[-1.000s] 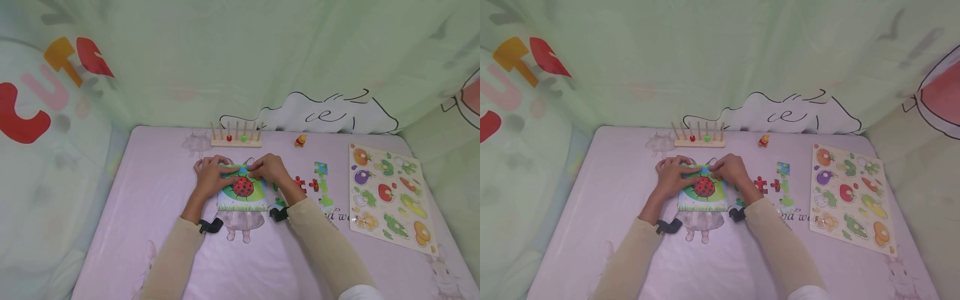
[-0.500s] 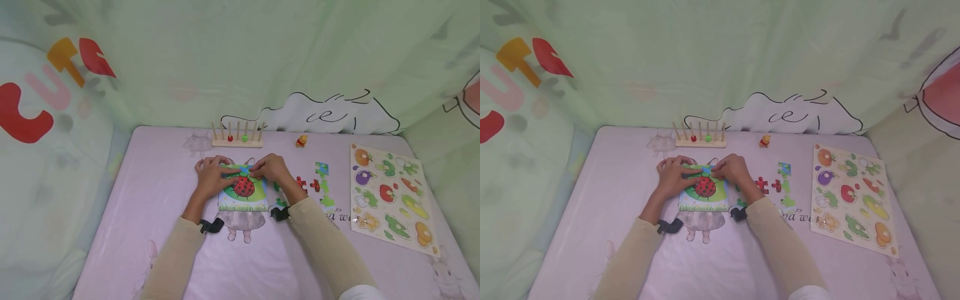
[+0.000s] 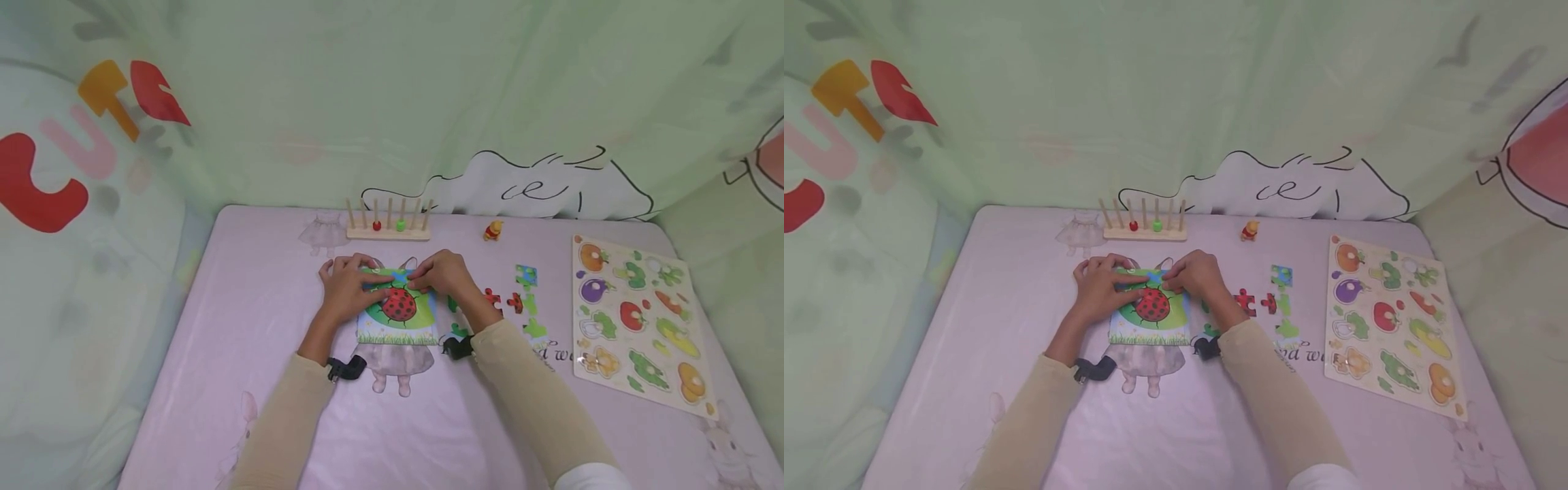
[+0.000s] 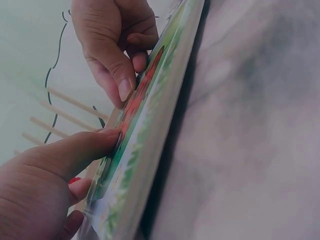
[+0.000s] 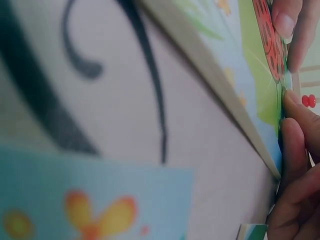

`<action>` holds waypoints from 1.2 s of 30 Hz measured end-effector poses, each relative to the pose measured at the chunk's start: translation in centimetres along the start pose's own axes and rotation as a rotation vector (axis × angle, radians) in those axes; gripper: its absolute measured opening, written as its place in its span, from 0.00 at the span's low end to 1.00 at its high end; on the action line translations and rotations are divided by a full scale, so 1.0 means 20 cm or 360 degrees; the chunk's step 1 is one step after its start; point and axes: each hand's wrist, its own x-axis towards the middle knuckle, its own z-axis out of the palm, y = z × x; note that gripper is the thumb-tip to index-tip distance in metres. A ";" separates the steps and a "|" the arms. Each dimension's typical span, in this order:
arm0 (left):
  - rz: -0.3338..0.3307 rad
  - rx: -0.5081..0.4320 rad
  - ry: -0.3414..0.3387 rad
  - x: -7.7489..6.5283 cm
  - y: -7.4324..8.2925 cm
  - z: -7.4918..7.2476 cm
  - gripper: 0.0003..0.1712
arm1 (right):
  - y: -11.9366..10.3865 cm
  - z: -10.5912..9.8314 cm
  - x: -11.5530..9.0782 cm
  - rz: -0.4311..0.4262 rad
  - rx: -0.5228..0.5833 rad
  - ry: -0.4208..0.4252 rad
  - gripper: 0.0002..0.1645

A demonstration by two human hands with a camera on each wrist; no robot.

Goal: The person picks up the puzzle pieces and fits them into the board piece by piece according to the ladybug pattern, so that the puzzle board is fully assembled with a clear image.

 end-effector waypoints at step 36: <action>-0.0026 -0.0036 0.0008 0.00 0.01 0.00 0.14 | 0.13 -0.13 -0.14 -0.0137 -0.0033 0.0027 0.17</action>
